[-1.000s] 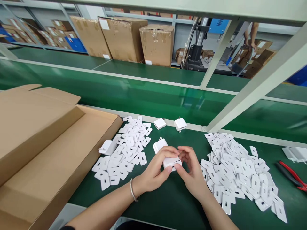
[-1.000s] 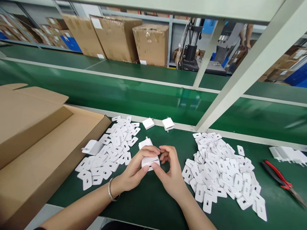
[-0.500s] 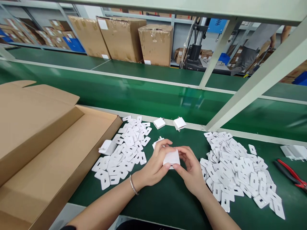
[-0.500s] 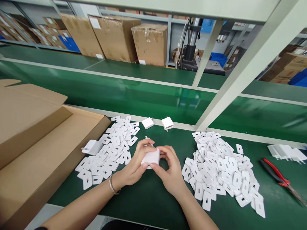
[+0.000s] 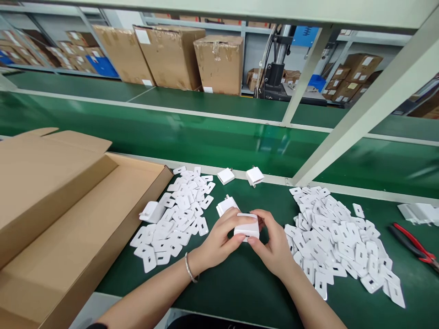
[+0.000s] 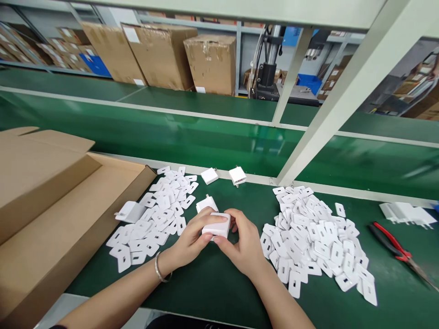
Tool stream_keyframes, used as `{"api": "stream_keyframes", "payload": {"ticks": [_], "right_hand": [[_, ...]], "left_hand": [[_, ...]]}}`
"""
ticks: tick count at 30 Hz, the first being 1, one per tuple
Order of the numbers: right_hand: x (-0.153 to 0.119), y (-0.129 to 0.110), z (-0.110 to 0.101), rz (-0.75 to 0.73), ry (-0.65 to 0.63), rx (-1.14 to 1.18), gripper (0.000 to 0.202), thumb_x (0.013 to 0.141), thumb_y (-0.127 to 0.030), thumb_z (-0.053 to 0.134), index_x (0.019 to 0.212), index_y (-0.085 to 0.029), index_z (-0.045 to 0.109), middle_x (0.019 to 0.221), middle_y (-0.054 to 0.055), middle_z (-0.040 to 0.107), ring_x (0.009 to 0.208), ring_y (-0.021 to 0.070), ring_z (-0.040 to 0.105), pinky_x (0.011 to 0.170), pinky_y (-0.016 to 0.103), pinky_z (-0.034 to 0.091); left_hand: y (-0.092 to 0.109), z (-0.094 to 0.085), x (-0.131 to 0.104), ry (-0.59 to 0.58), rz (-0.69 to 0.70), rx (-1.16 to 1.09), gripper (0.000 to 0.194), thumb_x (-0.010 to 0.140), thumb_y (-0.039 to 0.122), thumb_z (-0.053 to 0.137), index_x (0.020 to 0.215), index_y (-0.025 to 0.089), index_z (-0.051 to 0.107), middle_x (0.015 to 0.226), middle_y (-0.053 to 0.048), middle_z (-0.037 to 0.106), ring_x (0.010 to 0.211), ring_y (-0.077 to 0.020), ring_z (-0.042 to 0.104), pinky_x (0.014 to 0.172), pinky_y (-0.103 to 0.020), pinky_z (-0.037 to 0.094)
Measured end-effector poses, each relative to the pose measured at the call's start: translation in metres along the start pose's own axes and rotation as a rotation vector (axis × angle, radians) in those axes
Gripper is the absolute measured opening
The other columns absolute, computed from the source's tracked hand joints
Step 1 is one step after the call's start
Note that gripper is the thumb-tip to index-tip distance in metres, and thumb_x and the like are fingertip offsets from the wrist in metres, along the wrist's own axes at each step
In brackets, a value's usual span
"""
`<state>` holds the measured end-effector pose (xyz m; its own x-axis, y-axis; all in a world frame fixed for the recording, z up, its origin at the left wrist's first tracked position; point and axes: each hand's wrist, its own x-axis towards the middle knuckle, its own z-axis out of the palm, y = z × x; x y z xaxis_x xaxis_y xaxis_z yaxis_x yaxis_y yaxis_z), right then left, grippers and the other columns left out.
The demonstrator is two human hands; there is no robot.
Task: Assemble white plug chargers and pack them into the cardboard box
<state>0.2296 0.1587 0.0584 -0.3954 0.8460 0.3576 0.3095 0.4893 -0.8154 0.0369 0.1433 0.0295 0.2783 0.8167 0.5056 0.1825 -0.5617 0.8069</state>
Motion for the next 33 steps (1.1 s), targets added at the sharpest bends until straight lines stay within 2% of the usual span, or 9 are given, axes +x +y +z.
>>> {"api": "stream_keyframes", "payload": {"ticks": [5, 9, 13, 17, 21, 27, 30, 33], "right_hand": [[-0.001, -0.003, -0.001, 0.054, -0.069, 0.04, 0.032, 0.102, -0.047, 0.06, 0.125, -0.027, 0.055, 0.092, 0.002, 0.071, 0.071, 0.0177, 0.063, 0.065, 0.032, 0.054], [-0.001, -0.003, 0.002, -0.018, -0.004, -0.002, 0.033, 0.099, -0.048, 0.064, 0.123, -0.027, 0.056, 0.09, 0.002, 0.071, 0.07, 0.018, 0.064, 0.063, 0.031, 0.052], [-0.001, 0.0, 0.005, -0.06, 0.029, -0.061, 0.03, 0.099, -0.05, 0.06, 0.116, -0.026, 0.057, 0.086, 0.002, 0.069, 0.066, 0.0176, 0.061, 0.061, 0.032, 0.049], [-0.002, 0.002, 0.004, -0.063, 0.01, 0.019, 0.032, 0.104, -0.055, 0.05, 0.115, -0.026, 0.056, 0.082, 0.001, 0.067, 0.063, 0.0174, 0.06, 0.058, 0.031, 0.047], [-0.003, 0.004, 0.005, -0.045, 0.004, 0.049, 0.029, 0.104, -0.051, 0.053, 0.118, -0.026, 0.056, 0.082, 0.0, 0.067, 0.063, 0.0169, 0.06, 0.057, 0.03, 0.047], [-0.005, 0.008, 0.01, 0.037, 0.019, 0.104, 0.029, 0.105, -0.05, 0.05, 0.119, -0.025, 0.056, 0.082, 0.0, 0.067, 0.069, 0.0182, 0.064, 0.062, 0.031, 0.049], [-0.005, 0.01, 0.008, 0.057, 0.033, 0.114, 0.036, 0.106, -0.057, 0.043, 0.117, -0.025, 0.057, 0.081, 0.0, 0.066, 0.066, 0.0185, 0.063, 0.06, 0.032, 0.048], [-0.004, 0.008, 0.006, 0.032, -0.001, 0.13, 0.045, 0.103, -0.065, 0.045, 0.12, -0.025, 0.055, 0.085, 0.002, 0.067, 0.072, 0.021, 0.066, 0.064, 0.034, 0.051]], "left_hand": [[0.004, -0.003, 0.002, 0.002, 0.02, 0.049, 0.049, 0.111, 0.053, 0.034, 0.14, 0.027, 0.063, 0.095, -0.006, 0.054, 0.088, -0.0213, 0.051, 0.077, -0.035, 0.045], [0.008, -0.007, 0.004, -0.035, 0.041, 0.04, 0.056, 0.111, 0.056, 0.025, 0.146, 0.028, 0.06, 0.102, -0.008, 0.058, 0.094, -0.0233, 0.051, 0.084, -0.038, 0.046], [0.006, -0.007, 0.004, -0.031, 0.029, 0.08, 0.052, 0.112, 0.051, 0.031, 0.139, 0.026, 0.067, 0.094, -0.007, 0.058, 0.088, -0.0227, 0.05, 0.078, -0.036, 0.044], [0.005, -0.002, 0.003, 0.011, 0.048, 0.083, 0.048, 0.112, 0.048, 0.034, 0.135, 0.026, 0.069, 0.09, -0.006, 0.056, 0.085, -0.0211, 0.049, 0.075, -0.034, 0.043], [0.005, -0.002, 0.002, 0.026, 0.056, 0.108, 0.046, 0.112, 0.048, 0.035, 0.134, 0.027, 0.069, 0.089, -0.005, 0.055, 0.084, -0.0208, 0.048, 0.075, -0.034, 0.042], [0.01, -0.005, 0.004, -0.051, 0.009, 0.039, 0.052, 0.111, 0.055, 0.029, 0.144, 0.026, 0.059, 0.101, -0.008, 0.059, 0.093, -0.0236, 0.052, 0.082, -0.038, 0.046], [0.012, -0.004, 0.004, -0.09, -0.01, 0.028, 0.045, 0.111, 0.05, 0.037, 0.147, 0.028, 0.052, 0.107, -0.008, 0.059, 0.097, -0.0238, 0.052, 0.086, -0.039, 0.047], [0.012, -0.003, 0.004, -0.087, -0.015, 0.023, 0.04, 0.111, 0.045, 0.039, 0.145, 0.028, 0.052, 0.104, -0.007, 0.057, 0.095, -0.0232, 0.052, 0.084, -0.038, 0.047]]}}
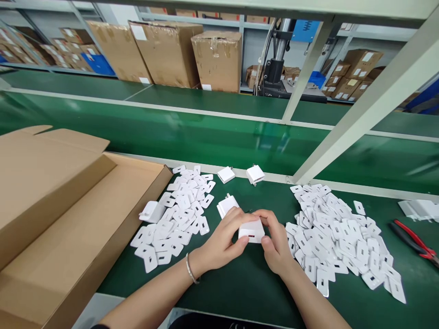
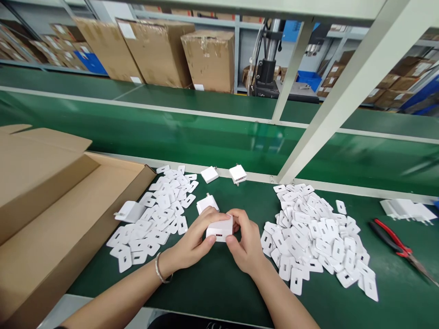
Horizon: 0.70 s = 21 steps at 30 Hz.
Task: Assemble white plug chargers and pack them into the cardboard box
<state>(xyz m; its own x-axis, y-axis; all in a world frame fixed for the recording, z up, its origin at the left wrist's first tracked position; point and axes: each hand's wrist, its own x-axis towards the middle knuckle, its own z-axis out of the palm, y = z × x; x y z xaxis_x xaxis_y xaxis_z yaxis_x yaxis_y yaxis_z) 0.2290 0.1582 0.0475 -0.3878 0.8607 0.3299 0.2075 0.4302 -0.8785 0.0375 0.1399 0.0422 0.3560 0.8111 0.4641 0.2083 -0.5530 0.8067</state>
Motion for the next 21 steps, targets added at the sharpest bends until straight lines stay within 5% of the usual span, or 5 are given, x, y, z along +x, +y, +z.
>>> {"api": "stream_keyframes", "payload": {"ticks": [7, 13, 21], "right_hand": [[0.0022, -0.0054, -0.0025, -0.007, -0.056, -0.014, 0.038, 0.1, -0.053, 0.061, 0.125, -0.026, 0.054, 0.091, 0.003, 0.071, 0.086, 0.0234, 0.072, 0.071, 0.034, 0.056], [0.002, -0.005, -0.003, -0.072, -0.022, -0.016, 0.042, 0.097, -0.056, 0.066, 0.124, -0.026, 0.053, 0.104, 0.006, 0.073, 0.087, 0.0226, 0.072, 0.072, 0.034, 0.058], [0.0006, -0.0017, -0.0005, -0.11, -0.046, -0.03, 0.038, 0.105, -0.057, 0.05, 0.125, -0.025, 0.053, 0.095, 0.003, 0.067, 0.077, 0.0197, 0.065, 0.069, 0.034, 0.054]], "left_hand": [[0.0005, -0.0031, 0.001, 0.046, 0.072, 0.029, 0.032, 0.11, 0.041, 0.044, 0.136, 0.03, 0.059, 0.1, -0.005, 0.052, 0.092, -0.0211, 0.049, 0.082, -0.036, 0.045], [0.0003, -0.0048, -0.0001, 0.035, 0.09, 0.02, 0.045, 0.112, 0.049, 0.033, 0.145, 0.031, 0.056, 0.1, -0.005, 0.052, 0.093, -0.0224, 0.048, 0.085, -0.038, 0.044], [-0.0028, -0.0037, -0.0005, 0.097, 0.116, 0.142, 0.047, 0.112, 0.047, 0.031, 0.139, 0.03, 0.066, 0.096, -0.006, 0.057, 0.091, -0.0229, 0.049, 0.082, -0.038, 0.044]]}}
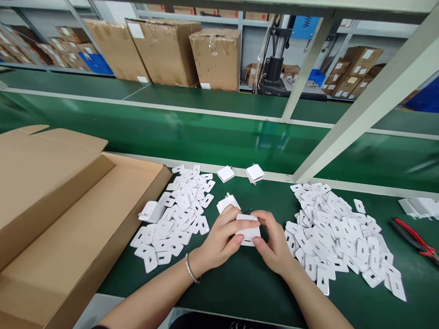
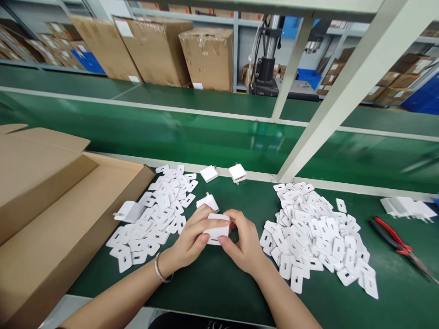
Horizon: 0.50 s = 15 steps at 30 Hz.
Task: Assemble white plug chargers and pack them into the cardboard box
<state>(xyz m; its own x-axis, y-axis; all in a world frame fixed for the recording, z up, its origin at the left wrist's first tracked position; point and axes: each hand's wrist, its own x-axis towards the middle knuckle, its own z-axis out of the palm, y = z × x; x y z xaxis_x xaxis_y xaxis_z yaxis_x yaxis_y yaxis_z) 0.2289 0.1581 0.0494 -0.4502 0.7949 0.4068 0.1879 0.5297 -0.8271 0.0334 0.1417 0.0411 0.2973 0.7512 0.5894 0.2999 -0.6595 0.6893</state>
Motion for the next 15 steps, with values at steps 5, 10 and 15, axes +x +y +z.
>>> {"api": "stream_keyframes", "payload": {"ticks": [5, 10, 15], "right_hand": [[-0.001, 0.008, 0.002, 0.042, 0.011, 0.019, 0.037, 0.107, -0.054, 0.048, 0.132, -0.026, 0.052, 0.104, 0.005, 0.067, 0.089, 0.0211, 0.068, 0.075, 0.034, 0.055], [-0.002, 0.016, 0.006, 0.093, 0.086, -0.035, 0.038, 0.111, -0.047, 0.038, 0.142, -0.028, 0.051, 0.123, 0.008, 0.066, 0.102, 0.0213, 0.068, 0.085, 0.036, 0.058], [0.003, 0.02, 0.004, 0.165, 0.239, -0.496, 0.051, 0.11, -0.049, 0.035, 0.15, -0.02, 0.047, 0.126, 0.016, 0.064, 0.12, 0.0316, 0.062, 0.105, 0.056, 0.05]], "left_hand": [[0.002, -0.005, 0.004, -0.076, -0.041, 0.067, 0.047, 0.112, 0.049, 0.03, 0.144, 0.031, 0.06, 0.101, -0.007, 0.061, 0.094, -0.0227, 0.053, 0.084, -0.038, 0.045], [0.002, -0.002, 0.006, -0.09, -0.014, 0.34, 0.038, 0.109, 0.033, 0.047, 0.146, 0.028, 0.052, 0.127, -0.01, 0.062, 0.116, -0.026, 0.056, 0.1, -0.043, 0.041], [-0.01, -0.002, 0.005, 0.159, -0.12, 0.582, 0.039, 0.095, 0.021, 0.062, 0.133, 0.026, 0.058, 0.121, -0.01, 0.061, 0.114, -0.0299, 0.057, 0.096, -0.044, 0.042]]}}
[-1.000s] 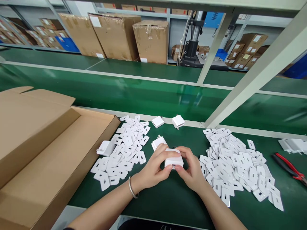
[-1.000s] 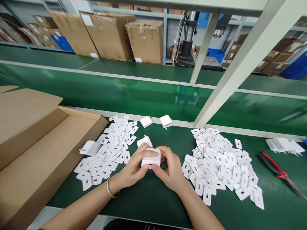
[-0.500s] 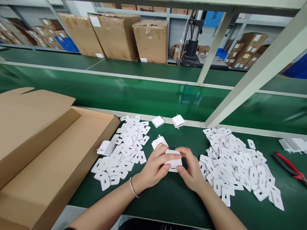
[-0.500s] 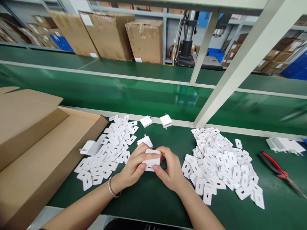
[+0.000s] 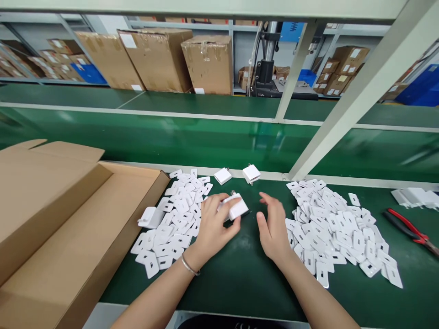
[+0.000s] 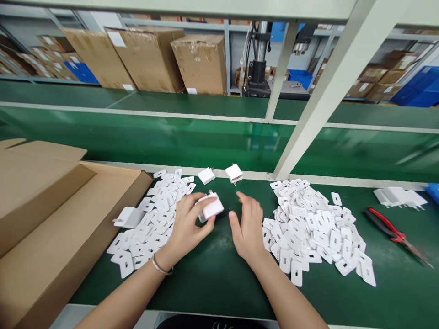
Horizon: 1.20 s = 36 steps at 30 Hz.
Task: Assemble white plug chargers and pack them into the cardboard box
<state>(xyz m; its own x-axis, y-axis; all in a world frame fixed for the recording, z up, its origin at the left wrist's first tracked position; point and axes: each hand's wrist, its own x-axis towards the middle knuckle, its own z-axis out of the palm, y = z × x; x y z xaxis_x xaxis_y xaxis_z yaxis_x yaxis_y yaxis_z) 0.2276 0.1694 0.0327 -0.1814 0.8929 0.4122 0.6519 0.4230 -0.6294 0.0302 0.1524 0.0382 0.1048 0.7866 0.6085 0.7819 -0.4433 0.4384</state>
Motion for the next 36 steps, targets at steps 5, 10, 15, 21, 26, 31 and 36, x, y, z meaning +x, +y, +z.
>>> {"api": "stream_keyframes", "payload": {"ticks": [5, 10, 15, 21, 26, 31, 36], "right_hand": [[0.013, 0.021, -0.019, 0.264, 0.046, -0.617, 0.059, 0.106, -0.052, 0.045, 0.145, -0.008, 0.055, 0.154, 0.034, 0.045, 0.151, 0.051, 0.036, 0.114, 0.078, 0.03], [0.019, 0.032, -0.03, 0.404, -0.168, -0.782, 0.056, 0.106, -0.044, 0.049, 0.143, -0.003, 0.058, 0.16, 0.037, 0.043, 0.153, 0.0528, 0.035, 0.117, 0.077, 0.025], [0.013, 0.018, -0.011, 0.312, -0.265, -0.739, 0.064, 0.109, -0.049, 0.041, 0.146, 0.0, 0.058, 0.156, 0.033, 0.052, 0.152, 0.0465, 0.042, 0.126, 0.067, 0.021], [0.0, 0.008, 0.007, 0.129, -0.297, -0.584, 0.06, 0.108, -0.045, 0.045, 0.147, -0.003, 0.06, 0.155, 0.028, 0.055, 0.148, 0.0426, 0.048, 0.122, 0.057, 0.038], [0.0, 0.013, 0.005, 0.038, -0.192, -0.537, 0.049, 0.107, -0.035, 0.045, 0.141, -0.005, 0.064, 0.151, 0.024, 0.06, 0.144, 0.0399, 0.051, 0.123, 0.056, 0.037], [0.005, 0.029, 0.001, 0.059, -0.188, -0.576, 0.042, 0.102, -0.015, 0.046, 0.138, -0.011, 0.067, 0.145, 0.02, 0.066, 0.138, 0.041, 0.054, 0.12, 0.066, 0.033], [0.009, 0.035, -0.005, 0.021, -0.16, -0.571, 0.03, 0.099, -0.015, 0.053, 0.121, -0.013, 0.074, 0.123, 0.019, 0.071, 0.117, 0.0358, 0.062, 0.113, 0.06, 0.041]], "left_hand": [[-0.013, 0.004, 0.0, -0.037, -0.165, -0.02, 0.045, 0.084, 0.014, 0.059, 0.128, 0.022, 0.054, 0.119, -0.011, 0.059, 0.117, -0.0328, 0.054, 0.101, -0.05, 0.044], [-0.02, 0.006, -0.001, -0.044, -0.208, -0.141, 0.044, 0.087, 0.019, 0.057, 0.131, 0.023, 0.052, 0.124, -0.011, 0.055, 0.124, -0.0322, 0.052, 0.108, -0.052, 0.043], [-0.035, -0.001, 0.011, 0.183, -0.419, -0.328, 0.024, 0.096, 0.033, 0.052, 0.118, 0.025, 0.06, 0.121, -0.009, 0.058, 0.116, -0.0275, 0.055, 0.104, -0.046, 0.045], [-0.075, -0.009, 0.044, 0.074, -0.633, -0.242, 0.027, 0.093, 0.036, 0.046, 0.116, 0.025, 0.055, 0.123, -0.009, 0.062, 0.111, -0.0239, 0.061, 0.094, -0.038, 0.05], [-0.117, -0.004, 0.084, -0.159, -0.577, -0.048, 0.054, 0.07, 0.055, 0.076, 0.111, 0.022, 0.065, 0.113, -0.012, 0.066, 0.118, -0.0366, 0.056, 0.103, -0.048, 0.044], [-0.126, 0.014, 0.101, -0.333, -0.504, 0.025, 0.053, 0.054, 0.06, 0.087, 0.087, 0.022, 0.069, 0.1, -0.012, 0.071, 0.114, -0.0416, 0.058, 0.103, -0.05, 0.043], [-0.114, 0.018, 0.096, -0.27, -0.417, 0.016, 0.041, 0.072, 0.043, 0.075, 0.105, 0.02, 0.066, 0.116, -0.014, 0.072, 0.116, -0.0383, 0.064, 0.105, -0.051, 0.046]]}}
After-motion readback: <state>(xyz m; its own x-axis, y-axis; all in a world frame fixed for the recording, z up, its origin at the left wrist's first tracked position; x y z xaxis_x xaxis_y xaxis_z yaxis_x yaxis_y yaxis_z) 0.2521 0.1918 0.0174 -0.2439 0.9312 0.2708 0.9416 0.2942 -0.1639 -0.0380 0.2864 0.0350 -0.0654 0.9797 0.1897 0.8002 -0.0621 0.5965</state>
